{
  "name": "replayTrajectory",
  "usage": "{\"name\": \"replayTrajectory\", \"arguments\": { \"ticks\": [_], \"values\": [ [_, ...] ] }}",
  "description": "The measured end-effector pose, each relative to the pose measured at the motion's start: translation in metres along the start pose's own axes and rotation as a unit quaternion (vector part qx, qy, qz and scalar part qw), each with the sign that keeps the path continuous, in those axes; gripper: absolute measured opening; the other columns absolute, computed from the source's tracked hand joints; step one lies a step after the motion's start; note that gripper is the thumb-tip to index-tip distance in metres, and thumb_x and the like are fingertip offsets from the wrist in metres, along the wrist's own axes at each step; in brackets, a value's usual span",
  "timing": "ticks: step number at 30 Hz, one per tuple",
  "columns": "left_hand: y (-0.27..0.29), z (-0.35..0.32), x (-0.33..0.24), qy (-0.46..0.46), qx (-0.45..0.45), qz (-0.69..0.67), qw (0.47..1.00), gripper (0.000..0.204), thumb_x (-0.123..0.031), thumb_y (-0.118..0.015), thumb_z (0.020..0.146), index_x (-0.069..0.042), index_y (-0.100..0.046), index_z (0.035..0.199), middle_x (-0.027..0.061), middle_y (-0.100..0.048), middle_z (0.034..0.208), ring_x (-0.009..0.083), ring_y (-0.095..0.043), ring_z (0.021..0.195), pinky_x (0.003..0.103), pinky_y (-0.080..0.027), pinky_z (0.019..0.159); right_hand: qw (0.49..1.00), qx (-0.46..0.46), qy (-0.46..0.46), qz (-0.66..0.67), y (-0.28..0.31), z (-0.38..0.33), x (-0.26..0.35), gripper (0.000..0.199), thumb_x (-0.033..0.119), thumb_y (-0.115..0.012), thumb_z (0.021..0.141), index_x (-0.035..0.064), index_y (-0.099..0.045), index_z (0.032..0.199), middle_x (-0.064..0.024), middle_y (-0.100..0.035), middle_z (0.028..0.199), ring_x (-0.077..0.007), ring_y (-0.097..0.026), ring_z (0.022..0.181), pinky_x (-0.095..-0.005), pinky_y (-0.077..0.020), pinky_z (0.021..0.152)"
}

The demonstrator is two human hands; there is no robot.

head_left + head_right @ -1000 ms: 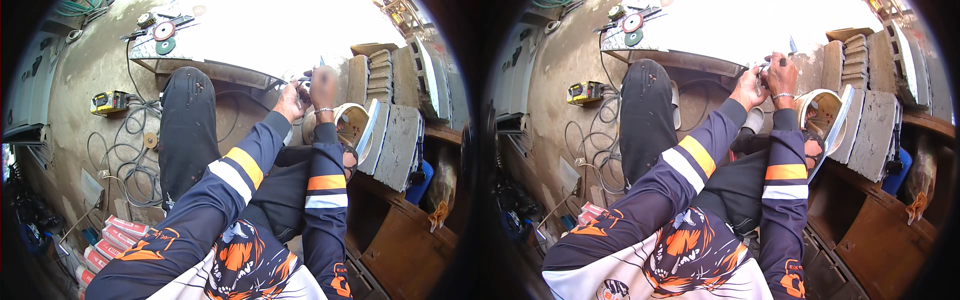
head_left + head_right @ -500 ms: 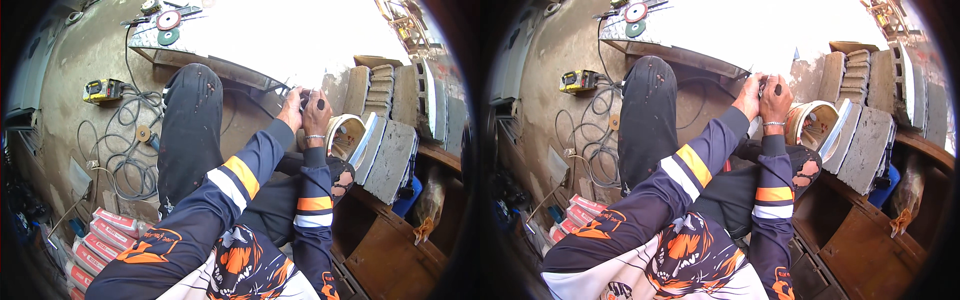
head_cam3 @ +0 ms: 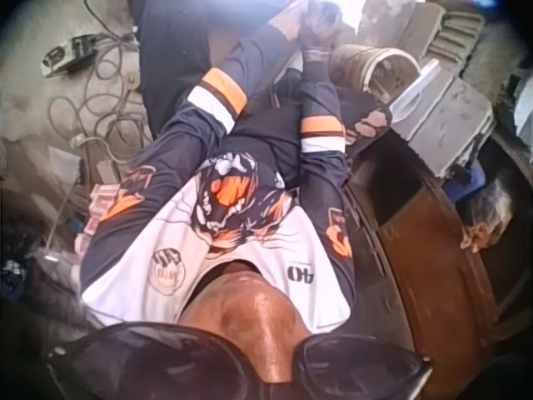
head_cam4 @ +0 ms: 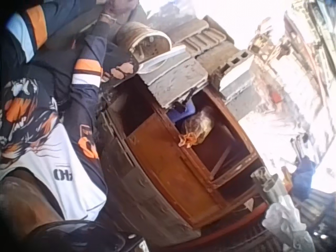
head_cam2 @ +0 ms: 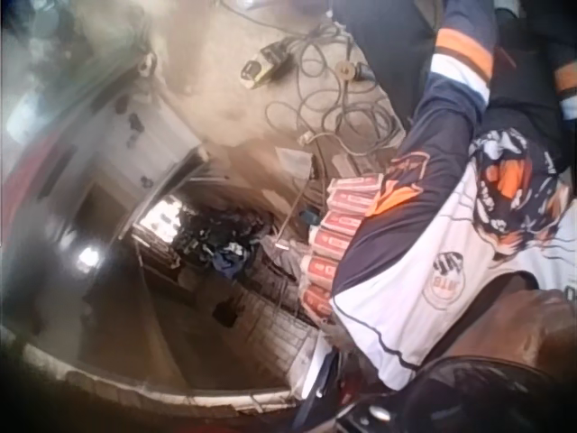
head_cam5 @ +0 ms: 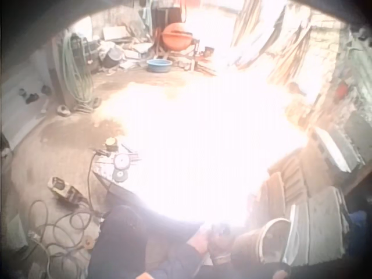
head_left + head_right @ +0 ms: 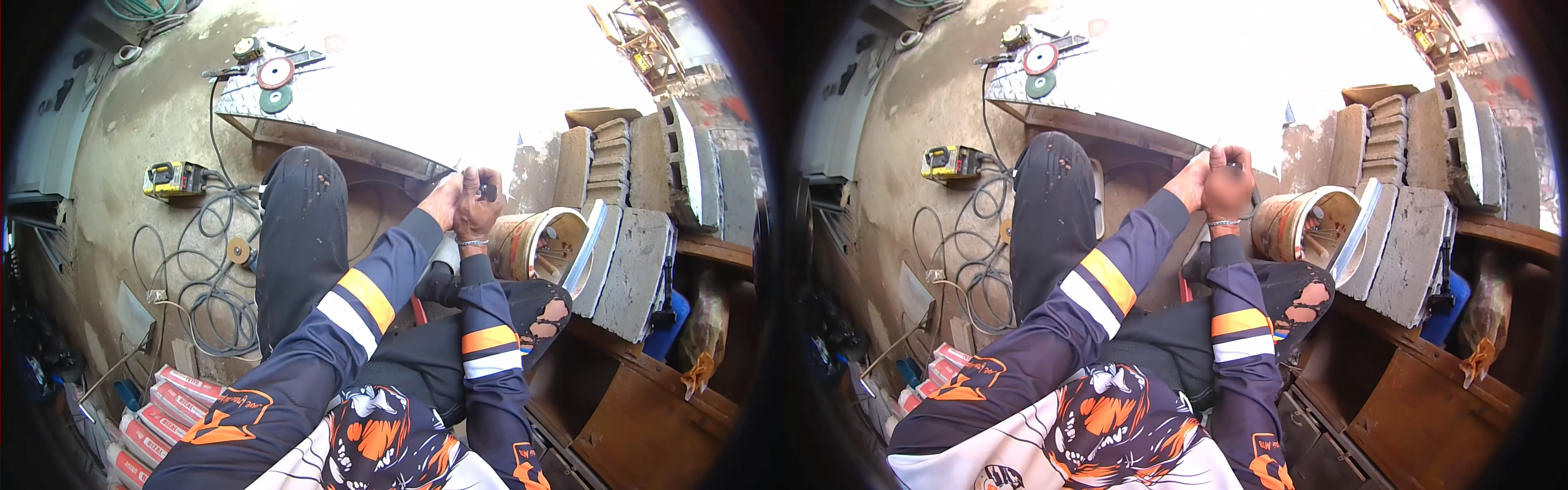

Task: The person uses tin snips to cut a rectangular metal sheet placed on a low table. They repeatedly snip along the edge of the sheet, occasionally lifting and repositioning the material to continue the cut.

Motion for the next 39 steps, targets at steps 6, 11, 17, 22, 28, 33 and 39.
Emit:
{"name": "replayTrajectory", "arguments": {
  "ticks": [6, 11, 17, 22, 28, 33, 39],
  "values": [
    [0.014, -0.063, -0.022, 0.040, -0.187, 0.426, 0.884, 0.058, -0.049, -0.055, 0.097, 0.001, -0.056, 0.126, 0.0172, -0.066, 0.117, 0.0299, -0.067, 0.100, 0.047, -0.055, 0.077, 0.999, -0.024, 0.023, -0.028, 0.005, 0.018, 0.002, 0.041, 0.035, -0.064, 0.099, 0.0027, -0.062, 0.074, -0.0093, -0.057, 0.057, -0.0180, -0.056, 0.051, -0.0345, -0.0432, 0.051],
    [-0.052, -0.091, -0.056, -0.483, -0.096, 0.707, 0.508, 0.044, -0.030, -0.059, 0.096, -0.002, -0.050, 0.129, 0.0239, -0.066, 0.113, 0.0397, -0.066, 0.104, 0.046, -0.051, 0.088, 0.997, -0.028, 0.048, -0.056, -0.002, 0.017, 0.015, 0.040, 0.034, -0.065, 0.098, 0.0014, -0.062, 0.076, -0.0158, -0.052, 0.057, -0.0210, -0.051, 0.049, -0.0374, -0.0416, 0.050],
    [-0.048, -0.035, -0.043, -0.396, 0.008, 0.639, 0.659, 0.034, -0.034, -0.053, 0.100, -0.011, -0.052, 0.124, 0.0203, -0.066, 0.110, 0.0433, -0.064, 0.101, 0.047, -0.050, 0.087, 0.995, -0.064, 0.077, 0.024, 0.014, 0.009, 0.023, 0.052, 0.050, -0.060, 0.099, 0.0004, -0.060, 0.085, -0.0031, -0.057, 0.070, -0.0114, -0.052, 0.067, -0.0304, -0.0428, 0.059],
    [-0.060, -0.019, -0.050, -0.450, 0.030, 0.711, 0.539, 0.033, -0.028, -0.063, 0.092, -0.008, -0.058, 0.118, 0.0209, -0.067, 0.105, 0.0431, -0.064, 0.100, 0.050, -0.048, 0.091, 0.998, -0.024, -0.006, 0.063, 0.007, 0.029, 0.031, 0.056, 0.046, -0.048, 0.105, 0.0003, -0.054, 0.073, -0.0027, -0.049, 0.061, -0.0113, -0.044, 0.060, -0.0323, -0.0371, 0.054],
    [-0.071, 0.009, -0.058, -0.421, 0.009, 0.743, 0.521, 0.039, -0.025, -0.069, 0.086, -0.007, -0.062, 0.120, 0.0204, -0.070, 0.099, 0.0399, -0.068, 0.094, 0.046, -0.052, 0.088, 0.999, -0.027, -0.041, -0.007, -0.001, 0.072, 0.025, 0.057, 0.038, -0.045, 0.106, -0.0037, -0.052, 0.069, -0.0159, -0.048, 0.055, -0.0252, -0.041, 0.051, -0.0437, -0.0353, 0.051],
    [-0.083, 0.018, -0.069, -0.410, -0.011, 0.707, 0.577, 0.042, -0.023, -0.073, 0.084, -0.008, -0.062, 0.122, 0.0199, -0.072, 0.098, 0.0356, -0.071, 0.093, 0.042, -0.055, 0.083, 0.996, -0.026, -0.075, -0.046, -0.003, 0.105, 0.019, 0.057, 0.037, -0.046, 0.106, -0.0045, -0.054, 0.067, -0.0166, -0.049, 0.054, -0.0271, -0.041, 0.051, -0.0438, -0.0362, 0.052],
    [-0.087, 0.038, -0.079, -0.379, -0.028, 0.682, 0.624, 0.038, -0.019, -0.075, 0.083, -0.007, -0.065, 0.117, 0.0172, -0.073, 0.096, 0.0325, -0.073, 0.093, 0.039, -0.056, 0.079, 0.992, -0.018, -0.102, -0.076, -0.013, 0.139, 0.006, 0.061, 0.042, -0.047, 0.104, -0.0038, -0.057, 0.065, -0.0110, -0.048, 0.053, -0.0201, -0.042, 0.051, -0.0415, -0.0340, 0.050]
  ]
}}
Point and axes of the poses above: each hand's wrist, its own z-axis towards the middle knuckle, its own y-axis out of the back of the hand, x = y × z, the point moved 9 cm from there along z, towards the middle knuckle
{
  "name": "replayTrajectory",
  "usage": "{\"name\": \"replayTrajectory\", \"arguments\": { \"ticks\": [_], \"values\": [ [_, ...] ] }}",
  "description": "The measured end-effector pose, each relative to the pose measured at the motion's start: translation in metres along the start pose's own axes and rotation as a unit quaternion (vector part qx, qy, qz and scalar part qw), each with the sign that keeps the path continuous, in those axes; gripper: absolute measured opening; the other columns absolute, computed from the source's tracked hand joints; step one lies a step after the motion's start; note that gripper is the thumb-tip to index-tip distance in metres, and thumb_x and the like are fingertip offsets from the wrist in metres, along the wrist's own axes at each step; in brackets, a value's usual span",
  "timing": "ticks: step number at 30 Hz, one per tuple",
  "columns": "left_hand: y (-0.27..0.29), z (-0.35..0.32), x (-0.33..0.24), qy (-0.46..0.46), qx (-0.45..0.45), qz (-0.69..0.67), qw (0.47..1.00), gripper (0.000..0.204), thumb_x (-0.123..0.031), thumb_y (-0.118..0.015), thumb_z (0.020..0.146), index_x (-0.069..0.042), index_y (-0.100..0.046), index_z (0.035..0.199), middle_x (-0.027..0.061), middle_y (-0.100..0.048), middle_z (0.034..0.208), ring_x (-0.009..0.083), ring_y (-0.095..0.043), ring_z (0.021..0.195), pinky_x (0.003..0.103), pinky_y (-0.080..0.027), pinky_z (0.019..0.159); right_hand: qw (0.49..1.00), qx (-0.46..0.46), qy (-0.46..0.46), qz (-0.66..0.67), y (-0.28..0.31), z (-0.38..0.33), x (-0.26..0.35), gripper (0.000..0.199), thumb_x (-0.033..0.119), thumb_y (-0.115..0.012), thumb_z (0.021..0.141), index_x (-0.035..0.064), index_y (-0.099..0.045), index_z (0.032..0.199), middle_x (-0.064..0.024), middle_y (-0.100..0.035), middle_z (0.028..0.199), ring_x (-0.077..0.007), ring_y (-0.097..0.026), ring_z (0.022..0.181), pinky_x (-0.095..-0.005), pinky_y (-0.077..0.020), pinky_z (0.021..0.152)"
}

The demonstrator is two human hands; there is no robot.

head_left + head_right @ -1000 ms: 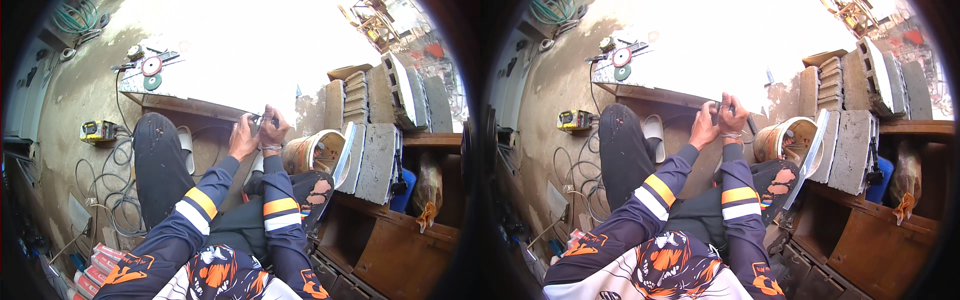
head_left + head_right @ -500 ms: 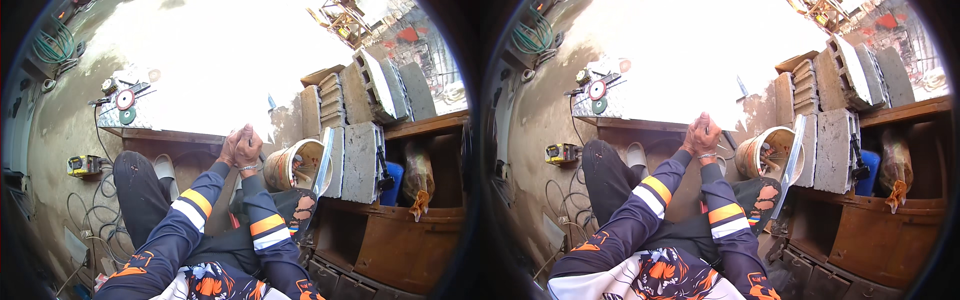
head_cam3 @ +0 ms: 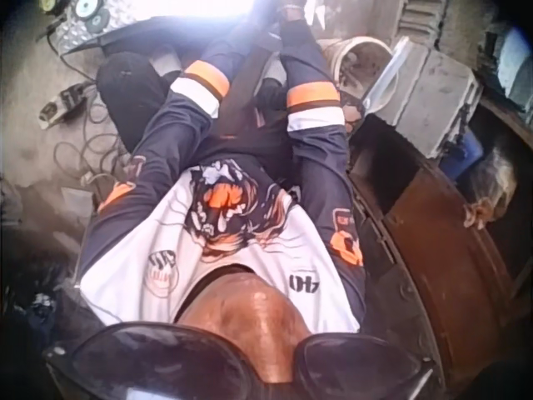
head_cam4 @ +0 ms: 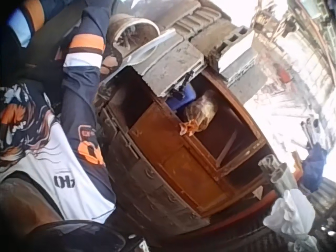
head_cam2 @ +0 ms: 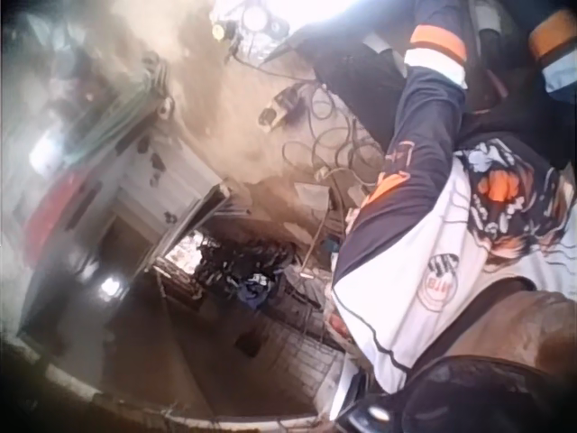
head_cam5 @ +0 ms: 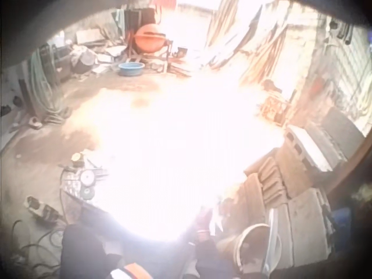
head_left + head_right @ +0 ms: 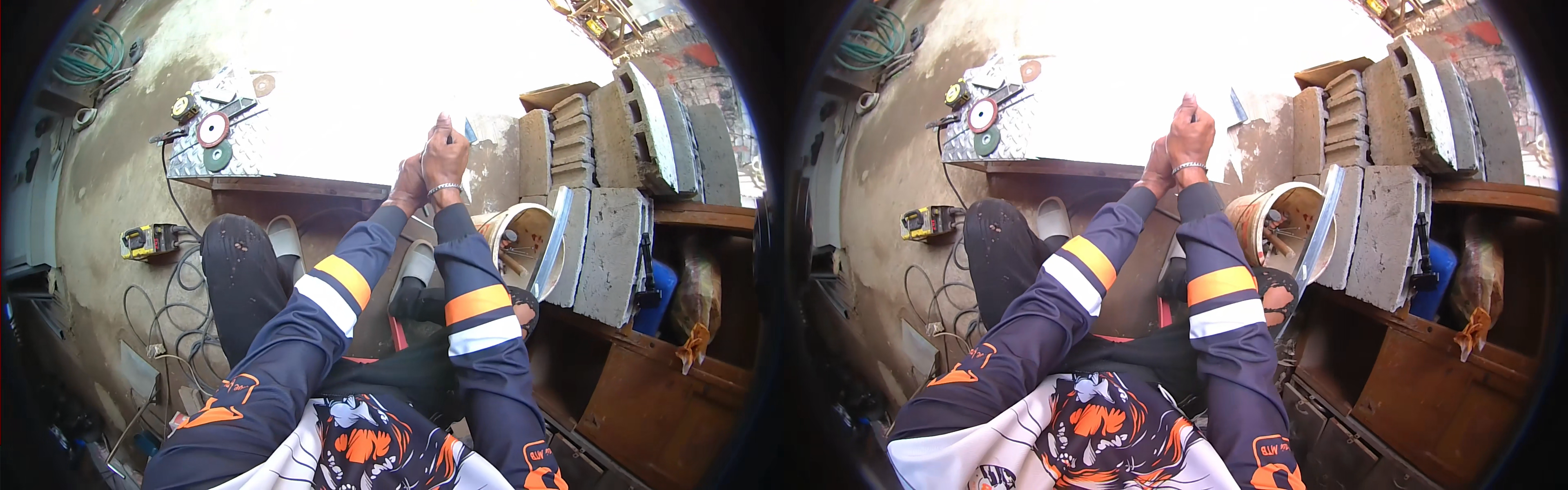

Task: The person uses tin snips to cut a rectangular metal sheet placed on a low table. They repeatedly snip along the edge of the sheet, occasionally lifting and repositioning the material to continue the cut.

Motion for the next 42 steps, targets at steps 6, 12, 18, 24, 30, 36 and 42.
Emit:
{"name": "replayTrajectory", "arguments": {
  "ticks": [6, 12, 18, 24, 30, 36, 42],
  "values": [
    [0.001, -0.005, 0.007, 0.002, 0.006, 0.015, 1.000, 0.034, -0.018, -0.074, 0.083, -0.004, -0.064, 0.113, 0.0180, -0.072, 0.100, 0.0309, -0.072, 0.095, 0.038, -0.055, 0.081, 1.000, 0.008, 0.016, 0.018, 0.001, -0.012, 0.008, 0.058, 0.039, -0.047, 0.104, -0.0045, -0.057, 0.067, -0.0138, -0.050, 0.055, -0.0236, -0.045, 0.052, -0.0426, -0.0371, 0.053],
    [0.011, -0.055, -0.024, -0.077, 0.038, 0.142, 0.986, 0.057, -0.024, -0.068, 0.088, -0.004, -0.044, 0.136, 0.0229, -0.067, 0.111, 0.0427, -0.063, 0.104, 0.047, -0.051, 0.091, 0.993, 0.049, 0.068, 0.082, 0.015, -0.074, -0.013, 0.047, 0.036, -0.049, 0.105, -0.0037, -0.060, 0.081, -0.0170, -0.058, 0.066, -0.0241, -0.053, 0.061, -0.0392, -0.0445, 0.061],
    [0.032, -0.129, 0.021, 0.242, -0.086, 0.020, 0.966, 0.043, -0.025, -0.058, 0.096, 0.000, -0.048, 0.129, 0.0232, -0.058, 0.123, 0.0376, -0.058, 0.108, 0.050, -0.048, 0.092, 0.985, 0.087, 0.120, -0.082, 0.030, -0.086, -0.017, 0.047, 0.044, -0.054, 0.102, 0.0008, -0.066, 0.088, -0.0150, -0.064, 0.076, -0.0287, -0.063, 0.072, -0.0408, -0.0484, 0.067],
    [-0.023, -0.098, 0.097, 0.399, -0.072, -0.736, 0.541, 0.031, -0.019, -0.041, 0.105, 0.004, -0.051, 0.123, 0.0203, -0.068, 0.113, 0.0327, -0.068, 0.103, 0.048, -0.055, 0.092, 0.971, 0.161, 0.070, -0.165, 0.010, -0.106, -0.003, 0.052, 0.051, -0.051, 0.099, 0.0042, -0.071, 0.095, -0.0236, -0.069, 0.087, -0.0437, -0.067, 0.086, -0.0495, -0.0512, 0.076],
    [-0.056, -0.096, 0.079, 0.415, -0.036, -0.660, 0.625, 0.029, -0.016, -0.042, 0.104, 0.005, -0.059, 0.114, 0.0205, -0.068, 0.112, 0.0318, -0.067, 0.106, 0.048, -0.054, 0.098, 0.978, 0.060, 0.107, -0.167, 0.036, -0.104, -0.030, 0.042, 0.037, -0.046, 0.101, 0.0045, -0.070, 0.088, -0.0245, -0.068, 0.087, -0.0452, -0.065, 0.086, -0.0532, -0.0508, 0.077],
    [-0.044, -0.103, 0.046, 0.401, -0.084, -0.623, 0.667, 0.021, -0.013, -0.046, 0.100, -0.004, -0.065, 0.099, 0.0086, -0.069, 0.087, 0.0226, -0.068, 0.072, 0.033, -0.058, 0.066, 0.976, 0.086, 0.104, -0.174, 0.030, -0.088, -0.034, 0.043, 0.032, -0.043, 0.100, 0.0040, -0.072, 0.083, -0.0234, -0.069, 0.083, -0.0441, -0.067, 0.080, -0.0506, -0.0527, 0.076],
    [-0.064, -0.117, 0.019, 0.417, 0.009, -0.673, 0.611, 0.047, -0.046, -0.044, 0.106, -0.011, -0.046, 0.074, -0.0051, -0.037, 0.054, 0.0087, -0.036, 0.044, 0.027, -0.030, 0.043, 0.989, 0.126, 0.002, -0.072, 0.061, -0.063, -0.032, 0.049, 0.036, -0.043, 0.098, -0.0003, -0.075, 0.085, -0.0207, -0.070, 0.074, -0.0350, -0.071, 0.068, -0.0429, -0.0560, 0.070]
  ]
}}
Point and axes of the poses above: each hand's wrist, its own z-axis towards the middle knuckle, its own y-axis out of the back of the hand, x = y × z, the point moved 9 cm from there along z, towards the middle knuckle
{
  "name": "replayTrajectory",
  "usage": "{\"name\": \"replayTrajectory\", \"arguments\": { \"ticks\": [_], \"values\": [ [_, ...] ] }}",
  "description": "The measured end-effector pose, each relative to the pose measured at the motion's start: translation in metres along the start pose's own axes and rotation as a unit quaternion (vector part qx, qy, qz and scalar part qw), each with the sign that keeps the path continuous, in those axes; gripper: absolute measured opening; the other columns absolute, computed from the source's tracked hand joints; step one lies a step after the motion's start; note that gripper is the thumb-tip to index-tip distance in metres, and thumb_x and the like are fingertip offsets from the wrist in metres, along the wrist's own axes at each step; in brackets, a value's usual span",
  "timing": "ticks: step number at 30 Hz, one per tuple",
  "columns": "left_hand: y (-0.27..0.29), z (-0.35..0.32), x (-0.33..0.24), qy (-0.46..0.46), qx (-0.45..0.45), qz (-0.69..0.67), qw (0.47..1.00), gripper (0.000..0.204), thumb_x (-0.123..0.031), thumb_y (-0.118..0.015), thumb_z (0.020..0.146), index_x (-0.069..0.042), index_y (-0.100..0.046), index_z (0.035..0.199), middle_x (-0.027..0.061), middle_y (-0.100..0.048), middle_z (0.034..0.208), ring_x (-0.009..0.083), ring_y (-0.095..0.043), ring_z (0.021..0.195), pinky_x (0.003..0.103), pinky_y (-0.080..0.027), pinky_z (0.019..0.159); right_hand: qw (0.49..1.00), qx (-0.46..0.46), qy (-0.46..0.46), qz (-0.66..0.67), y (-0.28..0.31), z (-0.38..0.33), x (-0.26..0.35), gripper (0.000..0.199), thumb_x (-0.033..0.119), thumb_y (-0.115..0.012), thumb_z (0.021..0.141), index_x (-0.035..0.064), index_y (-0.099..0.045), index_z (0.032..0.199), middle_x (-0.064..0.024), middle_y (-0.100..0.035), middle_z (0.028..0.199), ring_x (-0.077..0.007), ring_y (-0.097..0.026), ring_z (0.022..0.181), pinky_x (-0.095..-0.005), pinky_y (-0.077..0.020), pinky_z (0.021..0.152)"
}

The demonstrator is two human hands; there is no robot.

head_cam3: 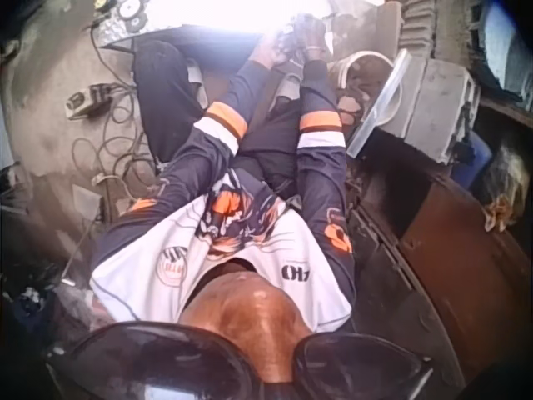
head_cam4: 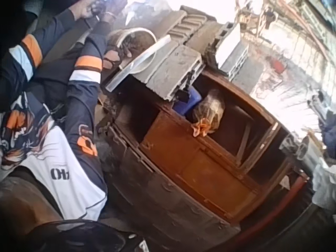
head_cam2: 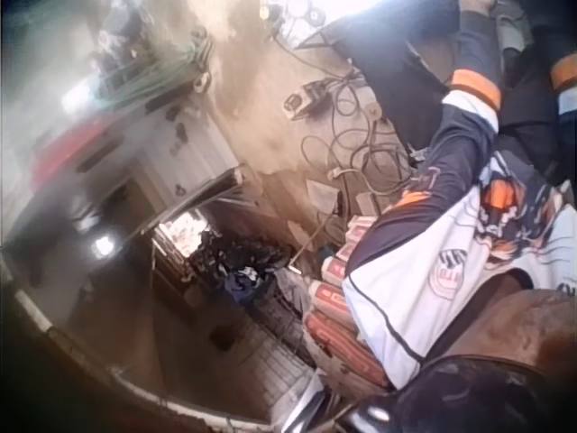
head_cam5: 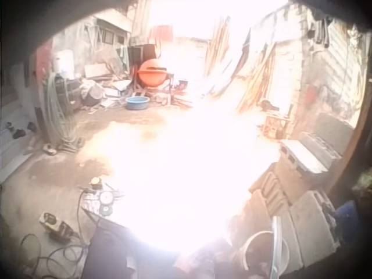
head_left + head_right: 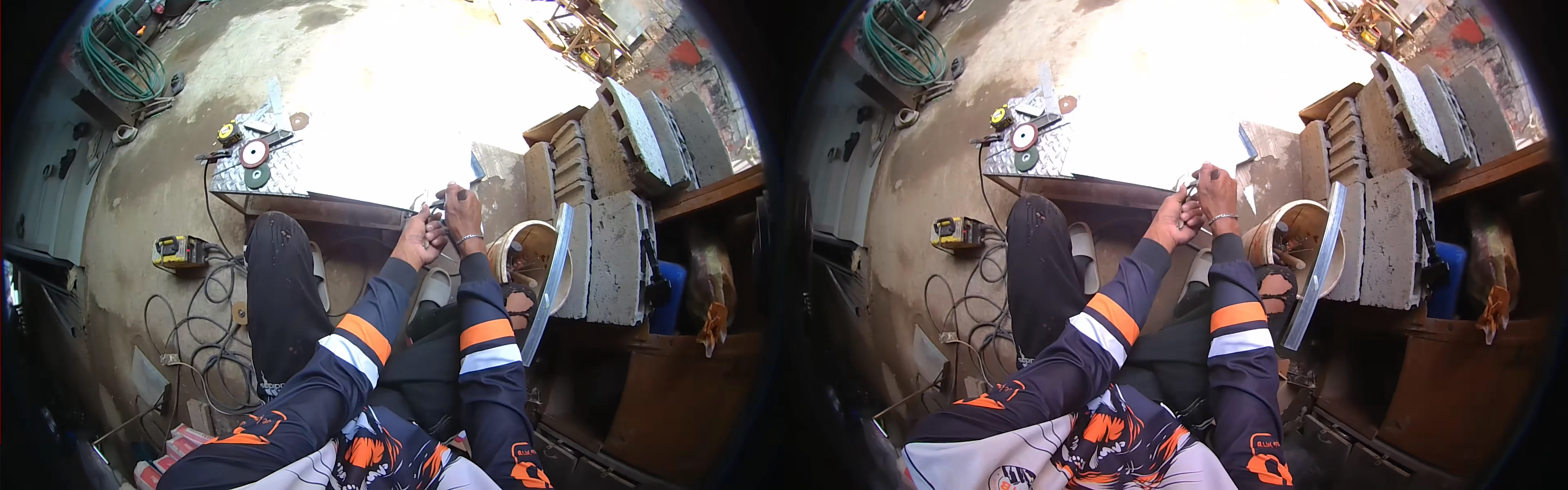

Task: The person uses tin snips to cut a rectangular metal sheet placed on a low table. They repeatedly snip along the edge of the sheet, occasionally lifting and repositioning the material to continue the cut.

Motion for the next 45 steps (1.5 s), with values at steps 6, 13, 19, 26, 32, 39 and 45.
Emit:
{"name": "replayTrajectory", "arguments": {
  "ticks": [6, 13, 19, 26, 32, 39, 45],
  "values": [
    [0.014, 0.038, -0.004, -0.044, 0.013, -0.182, 0.982, 0.038, -0.047, -0.048, 0.104, -0.013, -0.058, 0.092, 0.0005, -0.060, 0.075, 0.0190, -0.062, 0.070, 0.034, -0.055, 0.066, 0.999, 0.022, 0.024, 0.008, -0.013, -0.008, 0.007, 0.049, 0.034, -0.044, 0.102, -0.0026, -0.074, 0.090, -0.0173, -0.072, 0.076, -0.0262, -0.071, 0.070, -0.0372, -0.0535, 0.067],
    [-0.013, 0.011, 0.023, -0.071, -0.044, -0.122, 0.989, 0.042, -0.046, -0.040, 0.104, -0.013, -0.065, 0.097, 0.0057, -0.067, 0.089, 0.0243, -0.064, 0.086, 0.041, -0.054, 0.080, 0.999, 0.003, 0.048, -0.026, -0.001, -0.029, -0.001, 0.044, 0.030, -0.044, 0.102, -0.0024, -0.073, 0.092, -0.0181, -0.072, 0.081, -0.0261, -0.071, 0.073, -0.0374, -0.0539, 0.068],
    [0.006, 0.018, 0.011, -0.063, -0.081, -0.105, 0.989, 0.039, -0.041, -0.042, 0.101, -0.012, -0.067, 0.098, 0.0072, -0.069, 0.093, 0.0237, -0.065, 0.089, 0.043, -0.054, 0.079, 0.999, 0.010, 0.044, -0.018, -0.016, -0.030, -0.001, 0.041, 0.029, -0.047, 0.102, -0.0027, -0.070, 0.094, -0.0172, -0.071, 0.080, -0.0250, -0.070, 0.072, -0.0372, -0.0529, 0.067],
    [0.013, 0.016, -0.006, -0.083, -0.051, -0.059, 0.994, 0.037, -0.041, -0.048, 0.099, -0.010, -0.067, 0.098, 0.0076, -0.069, 0.090, 0.0218, -0.065, 0.088, 0.044, -0.054, 0.079, 0.995, -0.039, 0.066, 0.059, -0.035, -0.050, 0.008, 0.042, 0.041, -0.062, 0.098, -0.0005, -0.060, 0.091, -0.0150, -0.066, 0.076, -0.0245, -0.063, 0.072, -0.0370, -0.0502, 0.070],
    [0.006, -0.016, -0.020, -0.010, 0.016, 0.038, 0.999, 0.035, -0.039, -0.050, 0.098, -0.008, -0.068, 0.099, 0.0082, -0.069, 0.091, 0.0211, -0.065, 0.090, 0.044, -0.054, 0.080, 0.987, -0.114, 0.077, 0.083, -0.052, -0.052, 0.004, 0.048, 0.050, -0.058, 0.099, 0.0026, -0.056, 0.091, -0.0131, -0.062, 0.074, -0.0249, -0.061, 0.068, -0.0392, -0.0490, 0.065],
    [0.017, -0.065, -0.093, -0.328, -0.190, 0.665, 0.643, 0.036, -0.026, -0.063, 0.092, -0.001, -0.059, 0.117, 0.0144, -0.068, 0.104, 0.0291, -0.066, 0.100, 0.043, -0.053, 0.085, 0.979, -0.146, 0.100, 0.097, -0.048, -0.033, 0.017, 0.051, 0.045, -0.053, 0.102, 0.0024, -0.057, 0.074, -0.0104, -0.057, 0.057, -0.0245, -0.057, 0.051, -0.0374, -0.0447, 0.053],
    [-0.047, -0.060, -0.080, -0.500, 0.019, 0.660, 0.561, 0.038, -0.023, -0.062, 0.093, -0.008, -0.051, 0.126, 0.0202, -0.063, 0.115, 0.0413, -0.061, 0.107, 0.047, -0.049, 0.091, 0.976, -0.168, 0.106, 0.094, -0.044, -0.039, 0.029, 0.054, 0.048, -0.055, 0.101, 0.0007, -0.058, 0.076, -0.0109, -0.058, 0.064, -0.0201, -0.054, 0.059, -0.0340, -0.0450, 0.058]
  ]
}}
Point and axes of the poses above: each hand's wrist, its own z-axis towards the middle knuckle, its own y-axis out of the back of the hand, x = y × z, the point moved 9 cm from there along z, towards the middle knuckle
